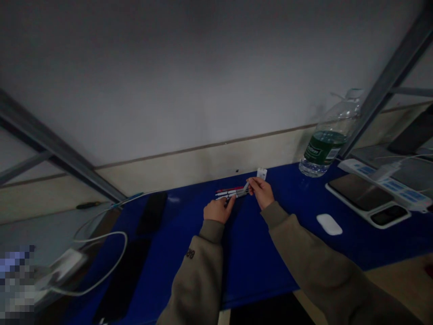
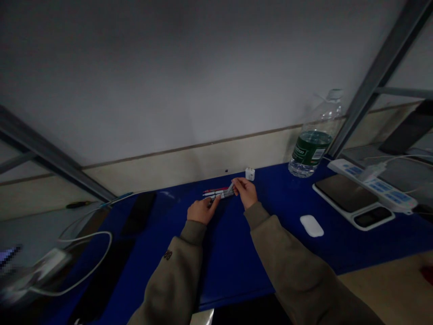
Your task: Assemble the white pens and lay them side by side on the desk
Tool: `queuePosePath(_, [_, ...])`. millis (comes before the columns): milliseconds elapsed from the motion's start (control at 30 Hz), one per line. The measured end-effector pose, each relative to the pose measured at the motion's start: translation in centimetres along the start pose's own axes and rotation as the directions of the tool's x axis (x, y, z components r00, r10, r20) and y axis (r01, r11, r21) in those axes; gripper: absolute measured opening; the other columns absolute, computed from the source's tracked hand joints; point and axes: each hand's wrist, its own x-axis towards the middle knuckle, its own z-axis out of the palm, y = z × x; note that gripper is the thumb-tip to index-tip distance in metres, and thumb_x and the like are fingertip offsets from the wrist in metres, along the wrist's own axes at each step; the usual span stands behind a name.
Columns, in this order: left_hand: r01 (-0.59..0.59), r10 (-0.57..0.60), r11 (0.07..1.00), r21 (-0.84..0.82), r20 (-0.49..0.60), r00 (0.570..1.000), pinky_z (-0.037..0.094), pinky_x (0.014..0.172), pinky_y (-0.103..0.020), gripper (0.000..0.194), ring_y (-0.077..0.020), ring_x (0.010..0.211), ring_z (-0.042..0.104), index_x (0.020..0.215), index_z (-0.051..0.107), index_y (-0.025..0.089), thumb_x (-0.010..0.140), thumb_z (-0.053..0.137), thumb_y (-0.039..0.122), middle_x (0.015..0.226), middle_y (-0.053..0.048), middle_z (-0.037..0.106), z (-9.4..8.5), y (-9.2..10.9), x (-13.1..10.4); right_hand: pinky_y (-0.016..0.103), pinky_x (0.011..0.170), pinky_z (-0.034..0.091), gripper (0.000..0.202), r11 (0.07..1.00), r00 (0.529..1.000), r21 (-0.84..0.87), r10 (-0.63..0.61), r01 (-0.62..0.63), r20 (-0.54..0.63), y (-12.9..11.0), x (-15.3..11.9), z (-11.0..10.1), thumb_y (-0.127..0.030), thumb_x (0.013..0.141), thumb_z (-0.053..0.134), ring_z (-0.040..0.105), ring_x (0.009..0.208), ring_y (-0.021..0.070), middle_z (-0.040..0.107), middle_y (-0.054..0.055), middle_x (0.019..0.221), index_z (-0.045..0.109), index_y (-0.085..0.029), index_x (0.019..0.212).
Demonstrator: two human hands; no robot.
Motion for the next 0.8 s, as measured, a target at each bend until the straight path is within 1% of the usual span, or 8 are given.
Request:
queuePosePath(100, [-0.013, 0.013, 1.000, 0.001, 0.009, 1.000, 0.045, 0.068, -0.031, 0.072, -0.0245, 0.081, 0.064, 0.090, 0.069, 0.024, 0.083, 0.014, 0.070, 0.082, -0.009, 0.068, 0.0, 0.0, 0.0, 0.023, 0.046, 0.037, 0.034, 1.000, 0.999, 0.007, 0.025, -0.025, 0.033, -0.2, -0.3, 0.3, -0.048, 0.073, 0.063, 0.048, 0.054, 0.0103, 0.056, 0.000, 0.063, 0.064, -0.015, 0.085])
queuePosePath(233, [-0.002, 0.002, 1.000, -0.001, 0.017, 1.000, 0.046, 0.069, -0.032, 0.072, -0.0240, 0.082, 0.064, 0.093, 0.069, 0.024, 0.083, 0.014, 0.070, 0.084, -0.010, 0.068, 0.1, 0.0, 0.0, 0.024, 0.048, 0.039, 0.035, 0.999, 0.999, -0.033, 0.020, -0.019, 0.042, -0.1, -0.5, 0.4, -0.049, 0.074, 0.062, 0.050, 0.056, 0.0112, 0.058, 0.001, 0.065, 0.064, -0.016, 0.085])
queuePosePath(367, [-0.005, 0.006, 1.000, -0.009, 0.021, 1.000, 0.046, 0.069, -0.032, 0.073, -0.0243, 0.082, 0.064, 0.093, 0.069, 0.023, 0.083, 0.014, 0.070, 0.084, -0.011, 0.068, 0.2, 0.0, 0.0, 0.024, 0.049, 0.040, 0.035, 0.996, 0.995, -0.085, 0.017, -0.009, 0.101, -0.1, -0.6, 0.6, -0.048, 0.074, 0.062, 0.052, 0.059, 0.0126, 0.060, 0.002, 0.068, 0.064, -0.016, 0.086])
queuePosePath(467, [-0.045, 0.046, 0.999, -0.016, 0.019, 0.999, 0.046, 0.070, -0.032, 0.066, -0.0248, 0.084, 0.064, 0.101, 0.065, 0.024, 0.086, 0.016, 0.066, 0.086, -0.011, 0.068, 0.5, -0.1, 0.2, 0.025, 0.051, 0.042, 0.037, 0.992, 0.991, -0.122, 0.019, -0.003, 0.130, -0.2, -0.7, 0.6, -0.050, 0.075, 0.061, 0.054, 0.060, 0.0132, 0.061, 0.003, 0.069, 0.063, -0.015, 0.088])
queuePosePath(533, [-0.103, 0.104, 0.994, -0.038, 0.035, 0.994, 0.046, 0.070, -0.031, 0.057, -0.0235, 0.086, 0.065, 0.110, 0.059, 0.024, 0.089, 0.020, 0.061, 0.090, -0.010, 0.068, 0.8, -0.2, 0.4, 0.026, 0.053, 0.044, 0.038, 0.991, 0.988, -0.135, 0.023, -0.002, 0.151, -0.2, -0.8, 0.6, -0.050, 0.075, 0.061, 0.054, 0.061, 0.0136, 0.062, 0.004, 0.070, 0.062, -0.015, 0.089])
queuePosePath(667, [-0.197, 0.202, 0.978, -0.064, 0.082, 0.976, 0.047, 0.072, -0.028, 0.046, -0.0215, 0.088, 0.065, 0.120, 0.049, 0.024, 0.091, 0.029, 0.054, 0.097, -0.009, 0.068, 1.3, -0.4, 0.8, 0.026, 0.055, 0.045, 0.036, 0.987, 0.959, -0.159, 0.064, -0.020, 0.275, -0.1, -1.1, 0.9, -0.049, 0.077, 0.059, 0.055, 0.060, 0.0131, 0.062, 0.003, 0.069, 0.061, -0.015, 0.088])
queuePosePath(733, [-0.200, 0.204, 0.979, -0.050, 0.094, 0.974, 0.047, 0.071, -0.028, 0.046, -0.0216, 0.087, 0.065, 0.124, 0.045, 0.024, 0.092, 0.029, 0.053, 0.097, -0.009, 0.068, 1.5, -0.4, 0.9, 0.026, 0.054, 0.043, 0.034, 0.983, 0.937, -0.183, 0.094, -0.033, 0.337, -0.1, -1.4, 1.2, -0.048, 0.078, 0.058, 0.054, 0.058, 0.0126, 0.061, 0.002, 0.067, 0.061, -0.016, 0.088])
queuePosePath(800, [-0.196, 0.198, 0.980, -0.032, 0.102, 0.975, 0.047, 0.070, -0.028, 0.046, -0.0219, 0.085, 0.066, 0.126, 0.043, 0.025, 0.092, 0.027, 0.052, 0.097, -0.008, 0.068, 1.5, -0.4, 1.0, 0.025, 0.053, 0.042, 0.032, 0.974, 0.927, -0.226, 0.098, -0.015, 0.363, -0.1, -1.6, 1.4, -0.048, 0.080, 0.056, 0.054, 0.059, 0.0127, 0.061, 0.001, 0.067, 0.060, -0.017, 0.088])
